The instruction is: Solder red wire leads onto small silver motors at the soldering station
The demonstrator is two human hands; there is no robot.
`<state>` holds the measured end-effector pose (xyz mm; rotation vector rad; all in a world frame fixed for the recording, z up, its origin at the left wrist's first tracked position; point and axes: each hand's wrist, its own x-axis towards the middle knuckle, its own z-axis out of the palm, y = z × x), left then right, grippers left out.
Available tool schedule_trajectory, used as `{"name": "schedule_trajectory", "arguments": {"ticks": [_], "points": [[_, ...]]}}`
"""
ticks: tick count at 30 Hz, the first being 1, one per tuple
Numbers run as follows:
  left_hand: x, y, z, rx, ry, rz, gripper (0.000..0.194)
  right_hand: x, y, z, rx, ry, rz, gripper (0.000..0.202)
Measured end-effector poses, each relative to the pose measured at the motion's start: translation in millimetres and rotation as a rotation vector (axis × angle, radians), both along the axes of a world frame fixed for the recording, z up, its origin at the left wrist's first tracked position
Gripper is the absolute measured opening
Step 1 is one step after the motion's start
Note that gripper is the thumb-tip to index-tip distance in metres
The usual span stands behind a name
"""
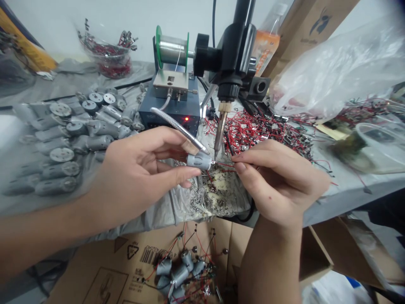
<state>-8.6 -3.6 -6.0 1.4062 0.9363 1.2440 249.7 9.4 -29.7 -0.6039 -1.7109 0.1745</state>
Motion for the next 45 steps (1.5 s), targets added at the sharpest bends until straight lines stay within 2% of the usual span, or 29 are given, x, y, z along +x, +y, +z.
{"name": "schedule_trajectory", "arguments": {"ticks": [12,18,38,45], "points": [[-1.0,-2.7,-0.3,0.025,0.016,0.002,0.029,0.9,-1.3,0.3,-0.005,-0.003,0.006,0.019],[-0.1,-0.7,1.9,-0.024,0.009,-0.024,0.038,0.6,-1.2,0.1,-0.006,-0.005,-0.017,0.019],[3.5,0.6,1.1,-0.072,-0.036,-0.003,0.041,1.1,-0.5,-0.2,0.01,0.03,-0.028,0.016],[2.1,-0.2,-2.3,-0.041,-0.021,0.0,0.037,2.1,-1.8,-0.6,-0.006,0.016,-0.034,0.016]]}}
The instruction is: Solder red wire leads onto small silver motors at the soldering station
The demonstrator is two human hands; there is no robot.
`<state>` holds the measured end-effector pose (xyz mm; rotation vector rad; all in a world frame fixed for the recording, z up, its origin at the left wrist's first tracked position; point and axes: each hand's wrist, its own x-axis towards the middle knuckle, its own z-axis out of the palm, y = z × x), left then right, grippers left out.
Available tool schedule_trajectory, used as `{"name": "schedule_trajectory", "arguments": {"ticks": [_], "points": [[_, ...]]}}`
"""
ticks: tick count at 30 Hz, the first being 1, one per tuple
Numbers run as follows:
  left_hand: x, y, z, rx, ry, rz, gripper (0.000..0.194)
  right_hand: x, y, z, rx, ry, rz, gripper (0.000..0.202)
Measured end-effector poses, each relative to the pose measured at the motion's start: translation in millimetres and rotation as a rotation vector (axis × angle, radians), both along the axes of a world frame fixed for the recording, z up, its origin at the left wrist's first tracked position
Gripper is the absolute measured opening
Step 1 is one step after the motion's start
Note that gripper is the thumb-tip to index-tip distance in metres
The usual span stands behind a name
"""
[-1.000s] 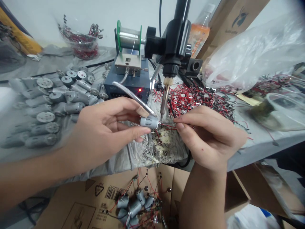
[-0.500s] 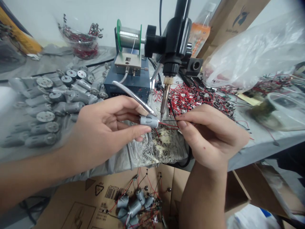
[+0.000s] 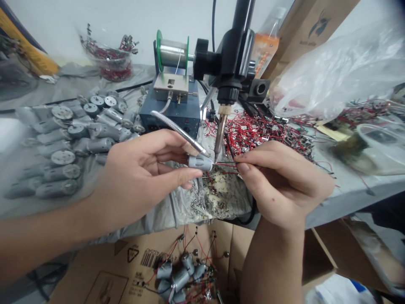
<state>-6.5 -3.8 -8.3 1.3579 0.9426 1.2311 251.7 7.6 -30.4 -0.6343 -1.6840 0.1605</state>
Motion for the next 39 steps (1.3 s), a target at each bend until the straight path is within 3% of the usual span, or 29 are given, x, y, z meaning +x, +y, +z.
{"name": "schedule_trajectory", "arguments": {"ticks": [39], "points": [[-0.3,-2.5,-3.5,0.066,0.043,0.03,0.035,0.1,-0.2,0.7,0.008,-0.028,0.003,0.017]]}}
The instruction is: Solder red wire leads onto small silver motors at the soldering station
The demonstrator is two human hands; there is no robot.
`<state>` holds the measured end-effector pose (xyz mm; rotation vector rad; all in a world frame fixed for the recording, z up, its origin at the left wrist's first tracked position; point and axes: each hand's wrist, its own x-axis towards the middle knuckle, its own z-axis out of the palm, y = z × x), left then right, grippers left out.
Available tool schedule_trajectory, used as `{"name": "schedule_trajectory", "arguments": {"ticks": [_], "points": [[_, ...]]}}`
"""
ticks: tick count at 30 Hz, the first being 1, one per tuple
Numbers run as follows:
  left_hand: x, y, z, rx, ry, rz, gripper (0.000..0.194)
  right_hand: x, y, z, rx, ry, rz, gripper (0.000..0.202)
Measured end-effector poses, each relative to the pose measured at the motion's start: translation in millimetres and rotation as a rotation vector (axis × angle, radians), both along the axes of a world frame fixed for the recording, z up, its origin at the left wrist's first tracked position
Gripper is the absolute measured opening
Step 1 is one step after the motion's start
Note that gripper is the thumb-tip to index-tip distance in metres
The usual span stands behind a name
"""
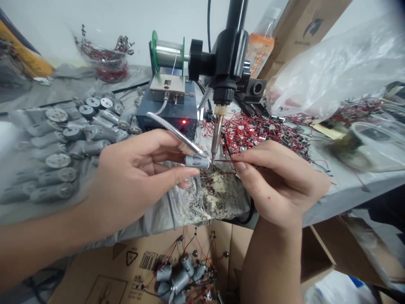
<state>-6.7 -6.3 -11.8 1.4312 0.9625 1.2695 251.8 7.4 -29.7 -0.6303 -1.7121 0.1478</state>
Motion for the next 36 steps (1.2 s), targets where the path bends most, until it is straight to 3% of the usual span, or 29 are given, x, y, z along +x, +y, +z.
{"name": "schedule_trajectory", "arguments": {"ticks": [36], "points": [[0.3,-1.8,3.0,0.014,0.047,0.008,0.03,-2.2,0.9,-1.7,-0.002,0.015,0.001,0.021]]}}
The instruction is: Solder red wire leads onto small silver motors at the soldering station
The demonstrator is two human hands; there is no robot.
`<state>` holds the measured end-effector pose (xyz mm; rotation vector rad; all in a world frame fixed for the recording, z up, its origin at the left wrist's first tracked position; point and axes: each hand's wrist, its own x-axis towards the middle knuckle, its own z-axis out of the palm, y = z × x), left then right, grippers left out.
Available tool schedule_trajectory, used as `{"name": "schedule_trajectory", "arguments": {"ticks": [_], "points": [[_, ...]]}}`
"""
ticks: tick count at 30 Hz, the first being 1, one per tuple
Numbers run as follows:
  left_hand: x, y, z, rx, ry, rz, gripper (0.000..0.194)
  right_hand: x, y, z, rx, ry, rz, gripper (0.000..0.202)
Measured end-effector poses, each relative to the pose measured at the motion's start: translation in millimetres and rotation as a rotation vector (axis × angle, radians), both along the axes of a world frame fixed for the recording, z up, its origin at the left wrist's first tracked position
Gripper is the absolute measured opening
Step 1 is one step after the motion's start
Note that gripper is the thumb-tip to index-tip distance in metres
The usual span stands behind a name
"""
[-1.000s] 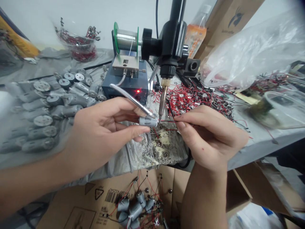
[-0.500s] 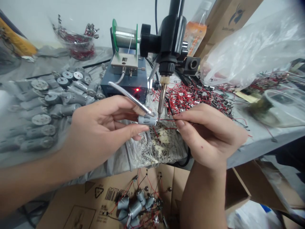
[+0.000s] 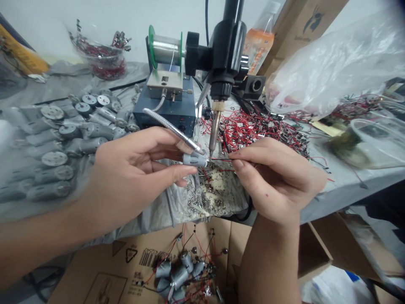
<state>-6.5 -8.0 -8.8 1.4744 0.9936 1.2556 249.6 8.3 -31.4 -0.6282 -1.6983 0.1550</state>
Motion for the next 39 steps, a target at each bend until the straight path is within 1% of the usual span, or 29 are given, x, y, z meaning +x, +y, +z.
{"name": "schedule_trajectory", "arguments": {"ticks": [8,12,17,20,25,30,34,36,39], "points": [[-1.8,2.2,-0.9,0.002,0.005,0.0,0.033,-0.4,0.0,0.5,0.0,0.003,0.003,0.021],[-0.5,2.6,-0.3,0.011,0.012,-0.003,0.03,-0.9,0.4,1.3,0.011,0.002,0.004,0.022],[-0.2,2.2,-0.2,0.009,0.014,0.006,0.032,-0.6,-0.2,1.2,0.011,-0.004,-0.004,0.021],[-1.7,1.9,-1.0,0.009,0.024,0.002,0.03,-0.4,-0.6,1.0,-0.004,-0.011,-0.014,0.021],[-1.5,2.6,-1.7,0.012,0.03,0.016,0.029,-0.6,-0.1,1.8,0.012,0.001,0.009,0.02],[-0.2,3.4,0.2,0.014,0.018,0.003,0.032,-0.9,0.7,1.9,0.014,0.009,-0.003,0.022],[-1.4,1.9,1.2,0.012,0.028,-0.022,0.03,-0.7,1.2,1.0,0.014,0.011,-0.012,0.022],[-1.8,1.9,0.8,0.017,0.023,-0.033,0.028,-0.7,0.8,1.0,0.01,0.018,-0.019,0.021],[-1.4,3.3,-1.3,0.012,-0.012,-0.036,0.031,-0.5,-1.1,1.9,0.003,0.016,-0.014,0.02]]}}
